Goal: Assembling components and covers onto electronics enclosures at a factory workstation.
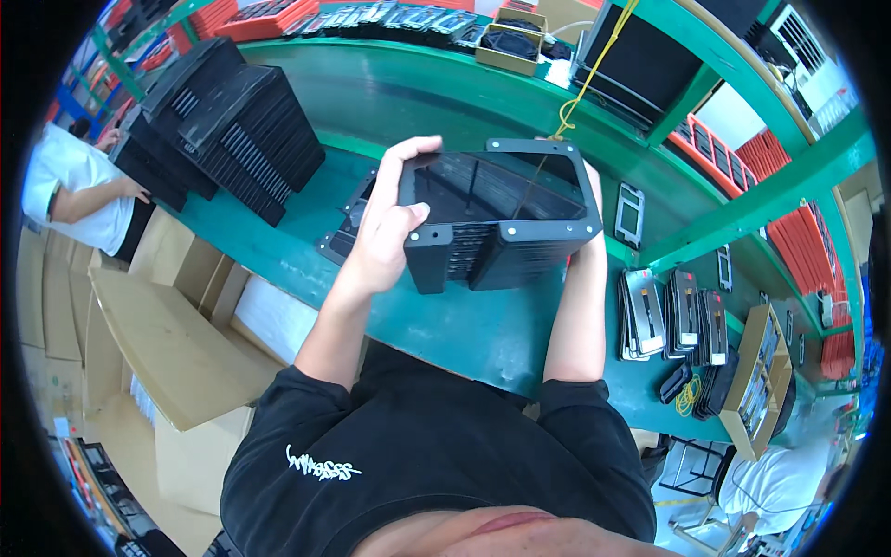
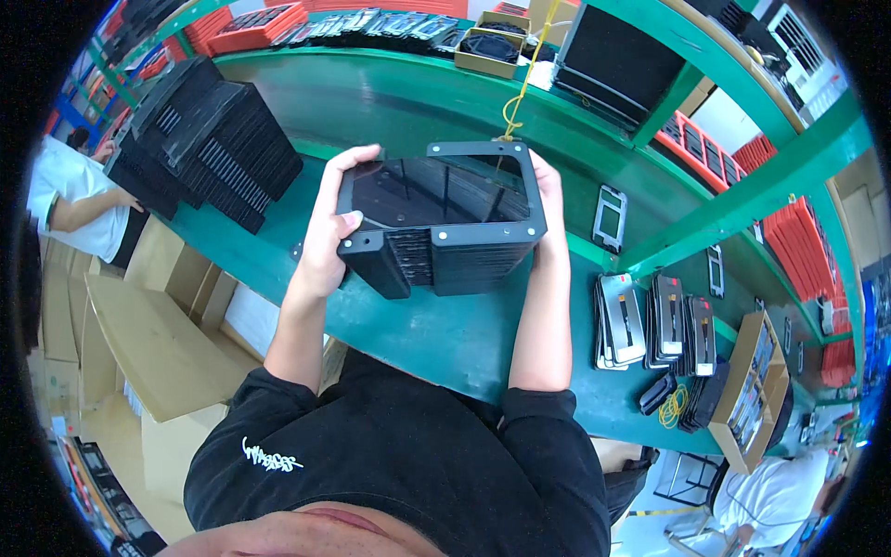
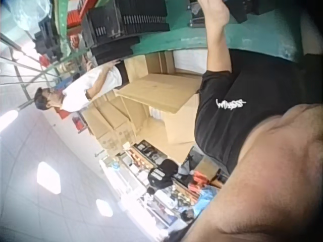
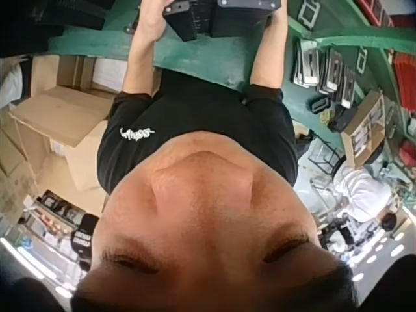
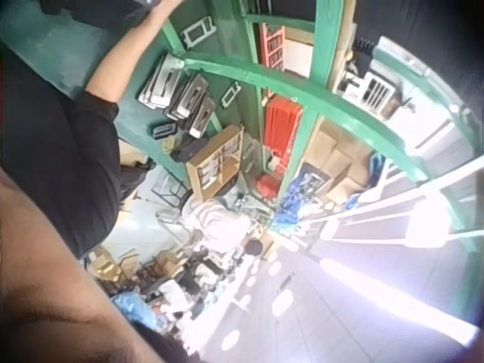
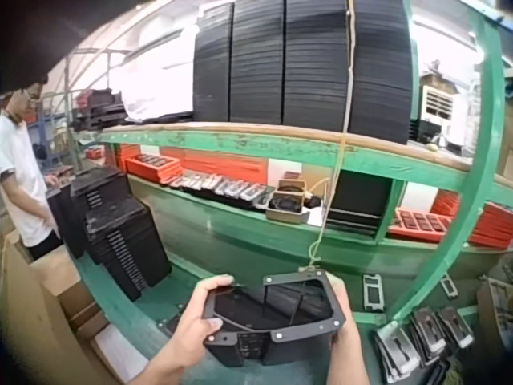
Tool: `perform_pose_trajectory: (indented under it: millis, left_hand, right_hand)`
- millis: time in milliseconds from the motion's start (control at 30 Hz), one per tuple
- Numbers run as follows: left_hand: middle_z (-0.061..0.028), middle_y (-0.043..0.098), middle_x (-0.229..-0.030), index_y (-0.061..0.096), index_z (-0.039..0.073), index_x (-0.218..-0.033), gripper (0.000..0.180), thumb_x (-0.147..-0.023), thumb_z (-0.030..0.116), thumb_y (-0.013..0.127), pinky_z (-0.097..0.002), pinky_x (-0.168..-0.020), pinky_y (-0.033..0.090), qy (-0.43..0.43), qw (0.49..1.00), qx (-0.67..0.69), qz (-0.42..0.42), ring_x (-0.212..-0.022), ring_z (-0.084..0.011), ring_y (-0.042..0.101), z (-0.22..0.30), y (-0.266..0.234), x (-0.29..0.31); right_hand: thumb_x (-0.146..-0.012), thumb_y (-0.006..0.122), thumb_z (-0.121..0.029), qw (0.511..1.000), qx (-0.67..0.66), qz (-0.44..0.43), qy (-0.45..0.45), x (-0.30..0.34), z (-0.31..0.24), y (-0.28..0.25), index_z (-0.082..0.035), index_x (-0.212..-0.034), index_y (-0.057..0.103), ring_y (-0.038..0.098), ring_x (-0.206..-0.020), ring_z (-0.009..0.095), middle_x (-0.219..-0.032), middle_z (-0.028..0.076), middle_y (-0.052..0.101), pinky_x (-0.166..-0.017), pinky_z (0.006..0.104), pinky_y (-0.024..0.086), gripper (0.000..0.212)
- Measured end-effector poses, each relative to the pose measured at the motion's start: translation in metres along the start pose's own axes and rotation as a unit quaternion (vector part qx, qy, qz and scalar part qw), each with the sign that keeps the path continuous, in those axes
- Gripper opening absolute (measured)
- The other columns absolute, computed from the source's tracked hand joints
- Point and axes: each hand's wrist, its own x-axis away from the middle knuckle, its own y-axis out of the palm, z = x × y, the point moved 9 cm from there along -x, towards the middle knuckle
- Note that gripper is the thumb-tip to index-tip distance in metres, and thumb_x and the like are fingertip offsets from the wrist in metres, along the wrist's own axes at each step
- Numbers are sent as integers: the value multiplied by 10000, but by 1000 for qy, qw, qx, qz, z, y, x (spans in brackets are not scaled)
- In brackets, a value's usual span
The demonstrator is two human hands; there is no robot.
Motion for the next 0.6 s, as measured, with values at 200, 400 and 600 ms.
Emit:
perform_pose_trajectory:
  millis: [200, 400, 600]
  left_hand:
    - [-215, 431, -1493, 540, -40, -1380, 683, -795, 307, 480, -418, -1214, 255, 75, 975, -207, -29, -1431, -352, 398, 9, -7, -2]
    - [-216, 454, -1448, 562, -30, -1352, 681, -790, 346, 478, -426, -1204, 273, 71, 976, -198, -61, -1406, -349, 418, 5, -3, -7]
    - [-215, 458, -1445, 585, -31, -1339, 702, -803, 411, 482, -420, -1196, 286, 87, 982, -165, -38, -1413, -332, 409, 7, -1, -4]
  right_hand:
    - [-1062, 570, -306, 995, 97, 23, -21, 23, -54, 5, -54, -1470, 564, 602, -1239, 177, -1379, 107, 631, -1045, 313, 480, 480]
    - [-1073, 536, -320, 998, -52, 28, 23, 8, -11, 22, -58, -1427, 616, 600, -1185, 159, -1358, 110, 639, -1030, 312, 481, 448]
    - [-1039, 634, -178, 991, -109, -74, 27, 20, -37, 27, -40, -1346, 670, 660, -1110, 160, -1232, 111, 702, -976, 297, 515, 339]
